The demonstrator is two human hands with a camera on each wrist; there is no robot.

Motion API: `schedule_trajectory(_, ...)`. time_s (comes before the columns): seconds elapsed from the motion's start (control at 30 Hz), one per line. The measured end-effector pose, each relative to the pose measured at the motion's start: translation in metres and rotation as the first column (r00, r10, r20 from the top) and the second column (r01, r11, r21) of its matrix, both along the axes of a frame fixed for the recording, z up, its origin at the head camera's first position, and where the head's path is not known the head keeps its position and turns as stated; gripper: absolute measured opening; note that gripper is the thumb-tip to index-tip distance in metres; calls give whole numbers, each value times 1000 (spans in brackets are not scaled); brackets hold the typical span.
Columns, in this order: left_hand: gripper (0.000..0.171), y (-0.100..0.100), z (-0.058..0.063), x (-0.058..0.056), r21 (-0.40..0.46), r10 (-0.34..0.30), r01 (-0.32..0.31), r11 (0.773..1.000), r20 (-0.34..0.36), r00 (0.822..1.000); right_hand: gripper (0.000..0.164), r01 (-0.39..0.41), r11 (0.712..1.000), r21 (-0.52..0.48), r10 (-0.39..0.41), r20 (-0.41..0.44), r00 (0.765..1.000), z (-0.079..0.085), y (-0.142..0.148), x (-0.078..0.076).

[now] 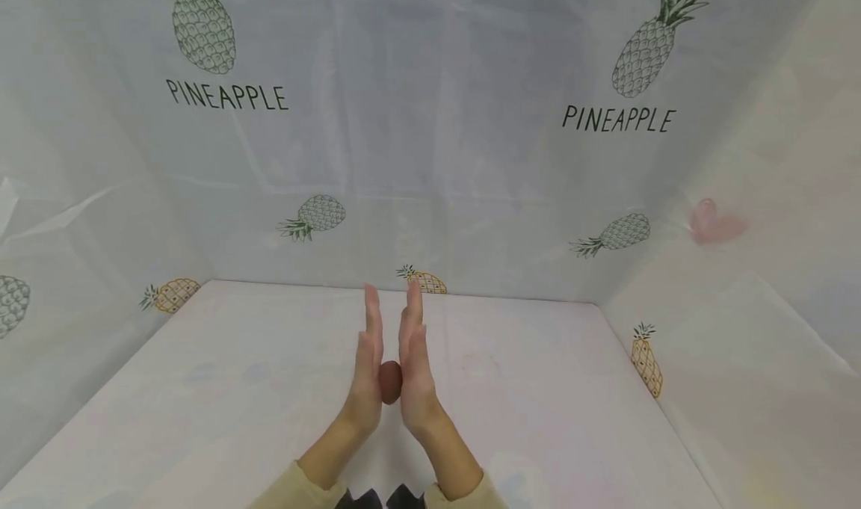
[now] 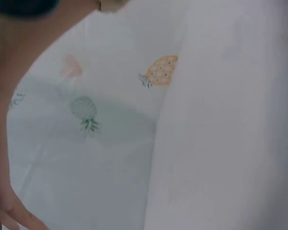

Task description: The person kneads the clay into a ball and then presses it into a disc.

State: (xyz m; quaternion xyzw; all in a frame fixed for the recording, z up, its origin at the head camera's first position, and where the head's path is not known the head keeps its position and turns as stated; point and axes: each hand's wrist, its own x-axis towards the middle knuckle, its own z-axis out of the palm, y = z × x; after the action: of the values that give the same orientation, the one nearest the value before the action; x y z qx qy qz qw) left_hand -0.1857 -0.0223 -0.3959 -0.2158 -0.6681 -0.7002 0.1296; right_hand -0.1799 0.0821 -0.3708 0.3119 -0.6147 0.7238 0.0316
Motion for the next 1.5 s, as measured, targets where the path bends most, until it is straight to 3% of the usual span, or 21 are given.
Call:
schedule_trajectory(0.3, 59, 12, 7, 18, 23, -81, 82, 996, -40, 996, 64, -1, 999, -35, 2, 19, 1000, 4, 15, -6)
schedule_trajectory(0.67, 65, 12, 16, 26, 73, -52, 54, 996, -30, 998, 62, 9, 1000, -30, -8, 15, 1000, -7, 12, -16)
schedule_trajectory(1.03, 68, 1, 24, 21, 95, -25, 35, 995, -104, 994, 62, -52, 999, -1, 52, 84, 995, -15, 0, -11)
schedule_trajectory(1.27, 68, -11, 27, 13, 123, -10, 27, 992, -138, 990, 62, -72, 997, 18, 72, 14, 997, -15, -11, -4)
schedule_trajectory(1.5, 70, -18, 26, 4, 145, -6, 19, 989, -93, 996, 64, -66, 998, 8, 66, -29, 997, -11, -18, 4)
